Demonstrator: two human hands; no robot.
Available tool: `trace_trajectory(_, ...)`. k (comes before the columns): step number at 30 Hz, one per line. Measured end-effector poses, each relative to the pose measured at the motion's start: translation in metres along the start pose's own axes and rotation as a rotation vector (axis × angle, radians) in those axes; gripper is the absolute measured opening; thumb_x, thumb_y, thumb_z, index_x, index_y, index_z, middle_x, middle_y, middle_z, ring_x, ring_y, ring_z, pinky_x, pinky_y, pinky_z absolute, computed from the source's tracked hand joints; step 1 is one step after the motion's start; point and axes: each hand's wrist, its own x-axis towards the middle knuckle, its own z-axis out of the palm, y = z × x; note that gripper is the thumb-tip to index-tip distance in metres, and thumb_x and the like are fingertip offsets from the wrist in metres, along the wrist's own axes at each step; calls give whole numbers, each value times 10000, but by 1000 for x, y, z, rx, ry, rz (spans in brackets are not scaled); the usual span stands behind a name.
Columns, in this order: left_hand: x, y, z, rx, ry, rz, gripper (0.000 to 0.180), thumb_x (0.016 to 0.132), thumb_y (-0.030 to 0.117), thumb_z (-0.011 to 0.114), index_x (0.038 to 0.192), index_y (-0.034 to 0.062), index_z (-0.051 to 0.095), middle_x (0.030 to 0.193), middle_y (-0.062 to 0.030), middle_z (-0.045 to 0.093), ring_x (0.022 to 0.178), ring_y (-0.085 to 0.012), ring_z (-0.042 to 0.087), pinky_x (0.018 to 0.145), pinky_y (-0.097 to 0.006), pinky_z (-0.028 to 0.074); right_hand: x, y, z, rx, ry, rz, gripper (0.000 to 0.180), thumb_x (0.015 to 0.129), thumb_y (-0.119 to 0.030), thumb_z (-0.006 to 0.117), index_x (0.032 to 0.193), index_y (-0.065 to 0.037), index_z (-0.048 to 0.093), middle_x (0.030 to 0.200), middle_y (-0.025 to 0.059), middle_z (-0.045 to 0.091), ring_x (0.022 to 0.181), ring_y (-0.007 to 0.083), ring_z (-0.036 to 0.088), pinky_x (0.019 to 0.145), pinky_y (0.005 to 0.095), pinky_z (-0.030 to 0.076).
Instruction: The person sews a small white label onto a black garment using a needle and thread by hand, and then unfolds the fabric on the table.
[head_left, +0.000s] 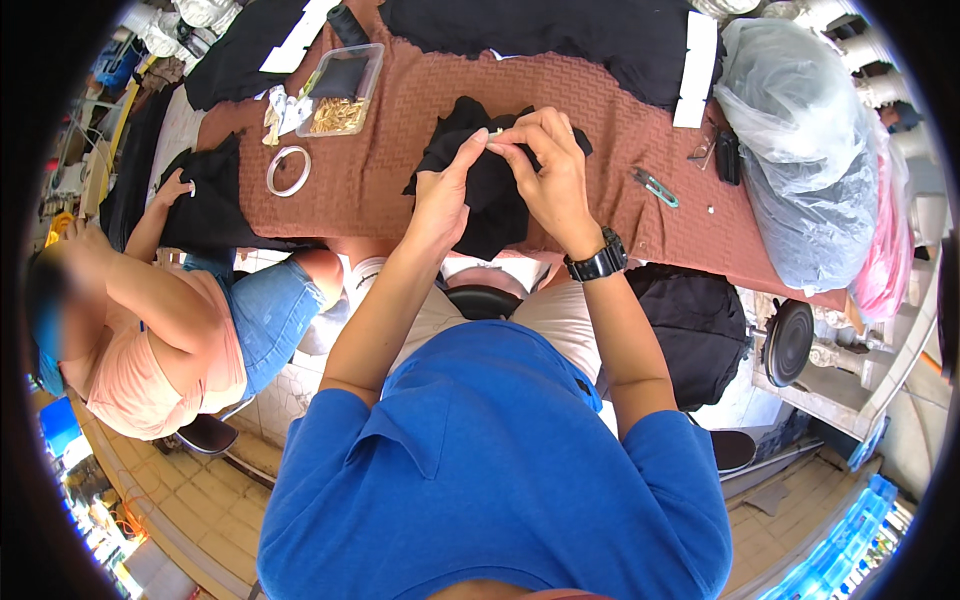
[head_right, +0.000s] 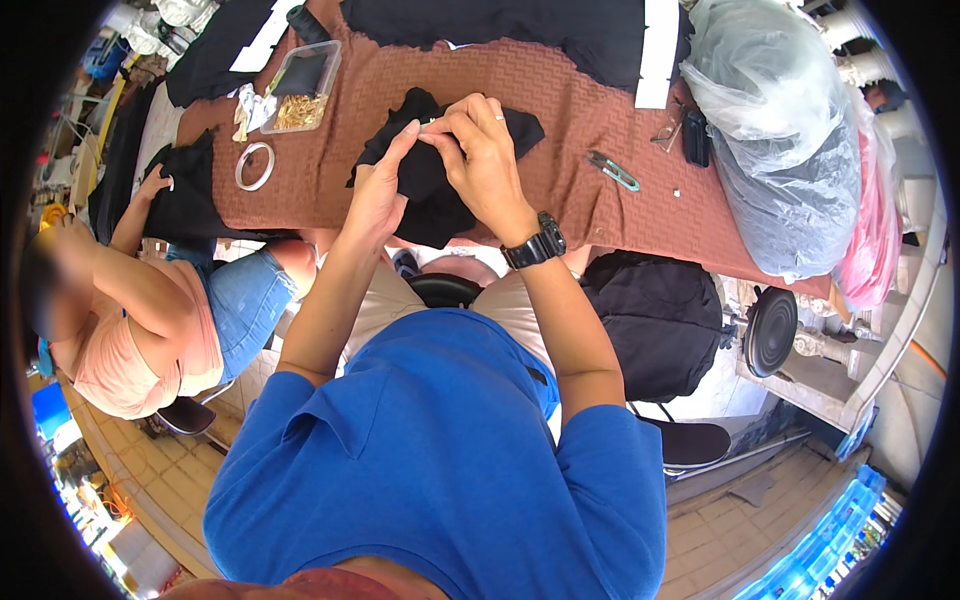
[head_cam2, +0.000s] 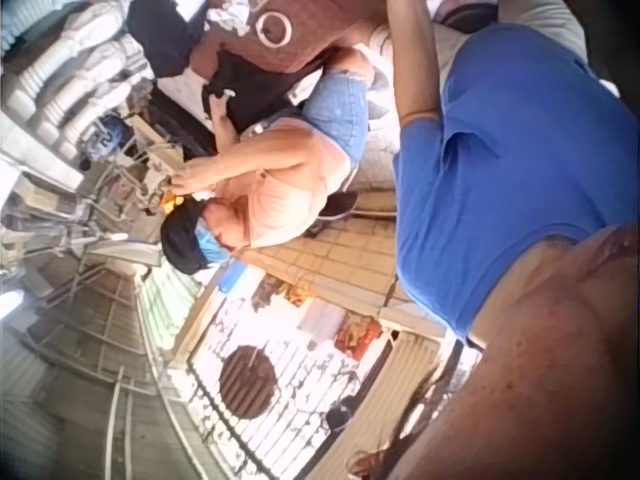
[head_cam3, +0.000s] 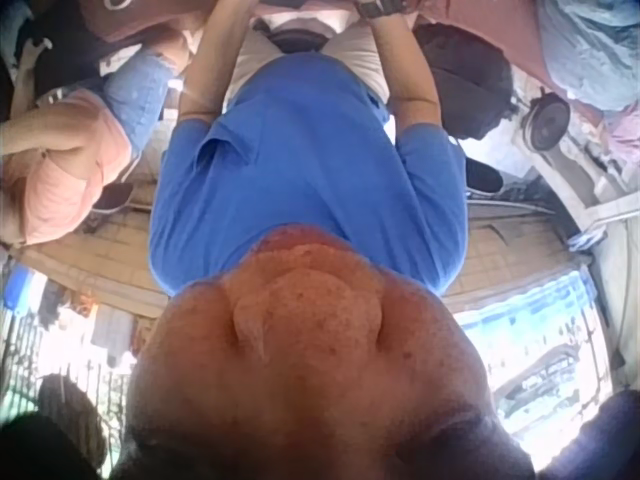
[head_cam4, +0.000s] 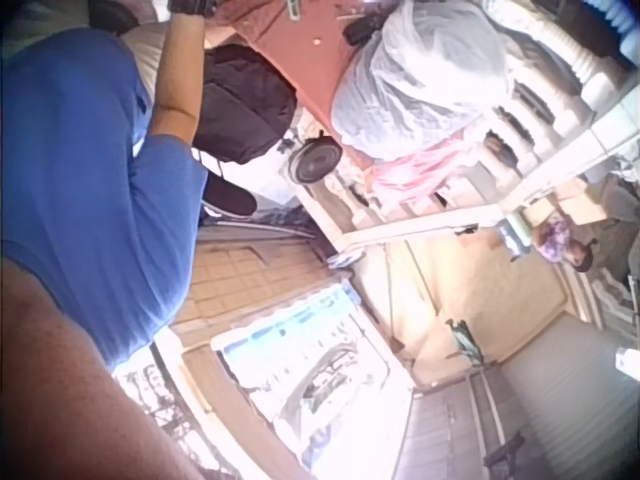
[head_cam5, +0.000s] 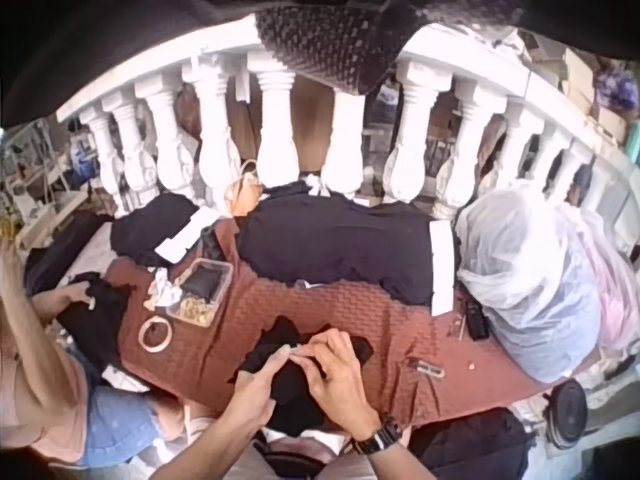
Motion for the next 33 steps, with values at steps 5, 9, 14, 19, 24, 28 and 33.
trace_trajectory(5, 9, -13, -16, 66, 37, 97, 197, 928, 157, 719, 1052, 6, 694, 1010, -59, 696, 910, -118, 650, 798, -262, 531, -3, -48, -21, 326, 59, 37, 119, 802, 31, 728, 862, -20, 638, 887, 93, 659, 790, 266, 633, 690, 335, 508)
trace_trajectory(9, 15, -28, -25, 63, 55, 83, 226, 929, 150, 714, 1081, -14, 682, 1032, -75, 697, 918, -141, 662, 821, -278, 552, -21, -103, -50, 581, -154, -25, 111, 812, 9, 742, 876, -5, 652, 827, 113, 673, 726, 255, 668, 639, 345, 538)
trace_trajectory(14, 8, -28, -21, -70, 48, -146, 330, 918, 164, 728, 1148, -58, 646, 1131, -119, 686, 1021, -184, 679, 897, -307, 562, -41, -137, -49, 688, -373, -97, 127, 848, -79, 734, 900, -13, 640, 816, 92, 621, 739, 254, 630, 631, 356, 511)
trace_trajectory(19, 5, -14, -16, -129, -22, -410, 364, 923, 174, 724, 1213, -19, 619, 1141, -112, 681, 1028, -199, 682, 902, -337, 578, -47, -143, -42, 735, -489, -102, 132, 870, -107, 715, 928, -18, 636, 841, 91, 609, 750, 257, 618, 636, 354, 511)
trace_trajectory(24, 6, -12, -9, 30, -2, -315, 388, 878, 186, 781, 1171, -29, 645, 1154, -111, 675, 1023, -190, 679, 915, -321, 563, -51, -153, -42, 839, -609, -111, 167, 843, -63, 747, 945, 8, 635, 859, 99, 634, 768, 263, 635, 646, 358, 522)
trace_trajectory(28, 9, -17, -9, -8, -6, -220, 338, 863, 153, 795, 1117, -31, 669, 1114, -103, 680, 1000, -174, 676, 874, -297, 572, -53, -158, -44, 947, -636, -74, 156, 856, -64, 737, 946, 2, 629, 861, 99, 633, 777, 261, 642, 655, 355, 523)
trace_trajectory(33, 18, -23, -16, -4, 29, -149, 288, 863, 137, 794, 1068, -34, 686, 1052, -96, 691, 949, -160, 677, 836, -288, 581, -52, -164, -46, 1085, -691, -58, 144, 869, -58, 728, 957, 0, 629, 868, 89, 642, 792, 252, 651, 656, 348, 526)
